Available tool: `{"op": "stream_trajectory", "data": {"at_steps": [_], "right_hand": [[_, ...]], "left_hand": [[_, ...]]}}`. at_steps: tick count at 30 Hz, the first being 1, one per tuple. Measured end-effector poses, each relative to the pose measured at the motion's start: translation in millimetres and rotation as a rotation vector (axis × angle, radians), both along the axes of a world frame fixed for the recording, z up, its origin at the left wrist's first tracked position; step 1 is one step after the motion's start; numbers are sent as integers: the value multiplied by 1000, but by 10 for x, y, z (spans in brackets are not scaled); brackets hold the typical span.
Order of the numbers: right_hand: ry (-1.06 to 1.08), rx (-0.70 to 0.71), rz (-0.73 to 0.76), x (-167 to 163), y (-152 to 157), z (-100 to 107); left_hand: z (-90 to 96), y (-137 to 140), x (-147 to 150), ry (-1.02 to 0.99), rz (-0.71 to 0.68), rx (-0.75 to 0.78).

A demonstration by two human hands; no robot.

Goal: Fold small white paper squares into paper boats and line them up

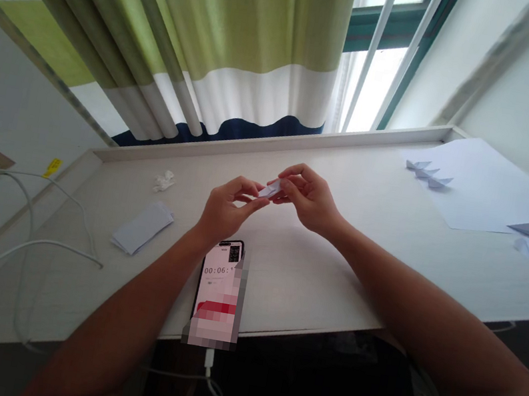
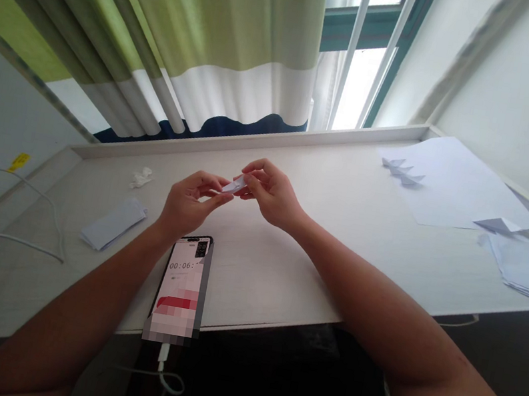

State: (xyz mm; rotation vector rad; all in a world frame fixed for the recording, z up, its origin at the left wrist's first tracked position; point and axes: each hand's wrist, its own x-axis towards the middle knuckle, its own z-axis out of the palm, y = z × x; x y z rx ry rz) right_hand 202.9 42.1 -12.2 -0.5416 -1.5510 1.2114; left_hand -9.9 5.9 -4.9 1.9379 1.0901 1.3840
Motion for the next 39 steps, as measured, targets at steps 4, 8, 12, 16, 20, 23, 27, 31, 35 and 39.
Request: {"op": "stream_trajectory", "data": {"at_steps": [4, 8, 12, 16, 20, 23, 27, 31, 35, 39], "right_hand": [[-58, 32, 7, 20, -18, 17], [-112, 55, 7, 58, -14, 34], [-126, 40, 6, 71, 10, 19], [-81, -16, -5, 43, 35, -19], [8, -45, 8, 13, 31, -18], [45, -53, 6, 4, 16, 3], [68, -60, 9, 0, -8, 34], [79, -55, 11, -13, -15, 38], [99, -58, 16, -24, 2, 16], [50, -46, 11, -13, 3, 23]], "left_hand": [[3, -5, -11, 40, 19, 20], [15, 0, -25, 39, 6, -12], [10, 4, -35, 35, -7, -20], [-10, 1, -25, -7, -11, -65], [-20, -5, 30, -117, 29, -76], [-13, -8, 84, -257, 20, -104], [11, -18, 136, -327, 21, -146], [45, -37, 163, -330, 29, -140], [52, -41, 157, -293, 11, -185], [10, -29, 117, -212, -33, -251]]}}
